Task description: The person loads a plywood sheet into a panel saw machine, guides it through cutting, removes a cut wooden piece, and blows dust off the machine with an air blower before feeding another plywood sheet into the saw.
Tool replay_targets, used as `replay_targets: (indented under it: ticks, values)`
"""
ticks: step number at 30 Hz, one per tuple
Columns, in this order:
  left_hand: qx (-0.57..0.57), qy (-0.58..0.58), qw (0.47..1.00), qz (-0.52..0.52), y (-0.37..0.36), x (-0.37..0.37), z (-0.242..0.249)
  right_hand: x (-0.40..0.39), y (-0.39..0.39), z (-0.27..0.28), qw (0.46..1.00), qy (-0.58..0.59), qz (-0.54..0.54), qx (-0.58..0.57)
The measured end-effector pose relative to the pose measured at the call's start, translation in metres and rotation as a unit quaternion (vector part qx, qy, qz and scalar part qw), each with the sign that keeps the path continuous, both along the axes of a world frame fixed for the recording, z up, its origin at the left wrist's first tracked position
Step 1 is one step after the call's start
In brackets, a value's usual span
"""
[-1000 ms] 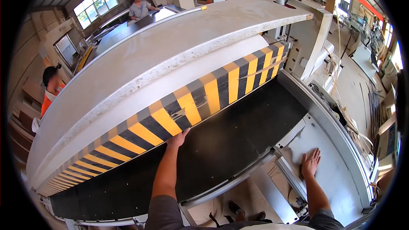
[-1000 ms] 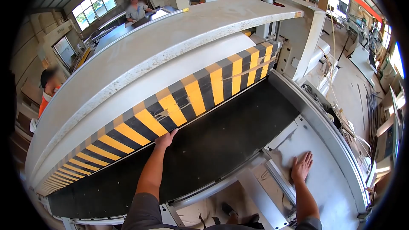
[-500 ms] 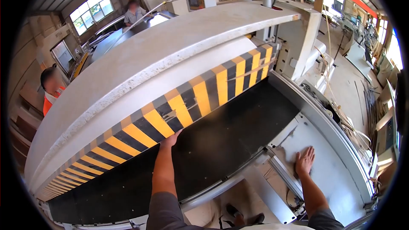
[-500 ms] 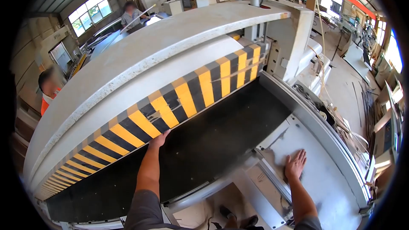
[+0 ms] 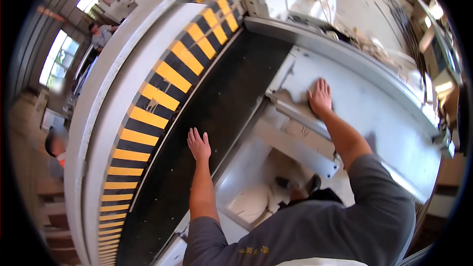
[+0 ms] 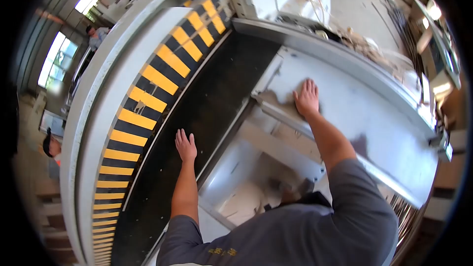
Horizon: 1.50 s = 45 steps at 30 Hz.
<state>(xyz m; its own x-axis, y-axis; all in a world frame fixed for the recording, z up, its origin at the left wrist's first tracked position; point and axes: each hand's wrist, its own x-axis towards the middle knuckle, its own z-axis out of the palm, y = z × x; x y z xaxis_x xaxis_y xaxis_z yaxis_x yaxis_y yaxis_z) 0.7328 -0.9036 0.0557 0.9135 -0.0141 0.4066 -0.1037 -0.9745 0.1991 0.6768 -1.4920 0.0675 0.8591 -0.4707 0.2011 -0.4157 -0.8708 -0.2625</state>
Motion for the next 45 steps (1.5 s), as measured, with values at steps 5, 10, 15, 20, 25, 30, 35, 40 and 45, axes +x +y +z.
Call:
replay_targets:
  ticks: [5, 10, 15, 20, 25, 30, 35, 40, 45]
  values:
    - [0.009, 0.018, 0.999, 0.044, 0.059, -0.125, -0.023, -0.062, -0.043, -0.015, 0.998, 0.005, 0.053, -0.035]
    - [0.031, 0.105, 0.984, 0.141, 0.083, -0.225, -0.023, -0.132, -0.106, -0.011, 0.997, 0.052, -0.006, -0.049]
    - [0.028, 0.126, 0.974, 0.187, 0.078, -0.261, -0.027, -0.190, -0.164, -0.021, 0.994, 0.048, -0.088, -0.054]
    - [0.044, 0.133, 0.952, 0.271, 0.047, -0.263, -0.033, -0.194, -0.174, -0.022, 0.993, 0.025, -0.110, -0.037]
    - [0.030, 0.142, 0.950, 0.277, 0.035, -0.266, -0.019, -0.193, -0.171, -0.021, 0.993, -0.009, -0.116, -0.029]
    - [0.017, 0.126, 0.954, 0.270, 0.041, -0.266, -0.023, -0.194, -0.170, -0.021, 0.993, -0.010, -0.116, -0.030]
    - [0.025, 0.112, 0.956, 0.269, 0.037, -0.269, -0.020, -0.195, -0.164, -0.013, 0.992, -0.018, -0.122, -0.030]
    - [-0.019, 0.054, 0.982, 0.178, 0.043, -0.271, -0.024, -0.197, -0.164, -0.007, 0.993, 0.003, -0.119, -0.017]
    - [-0.029, 0.032, 0.995, 0.085, 0.034, -0.281, 0.016, -0.201, -0.159, 0.020, 0.993, 0.031, -0.117, -0.006]
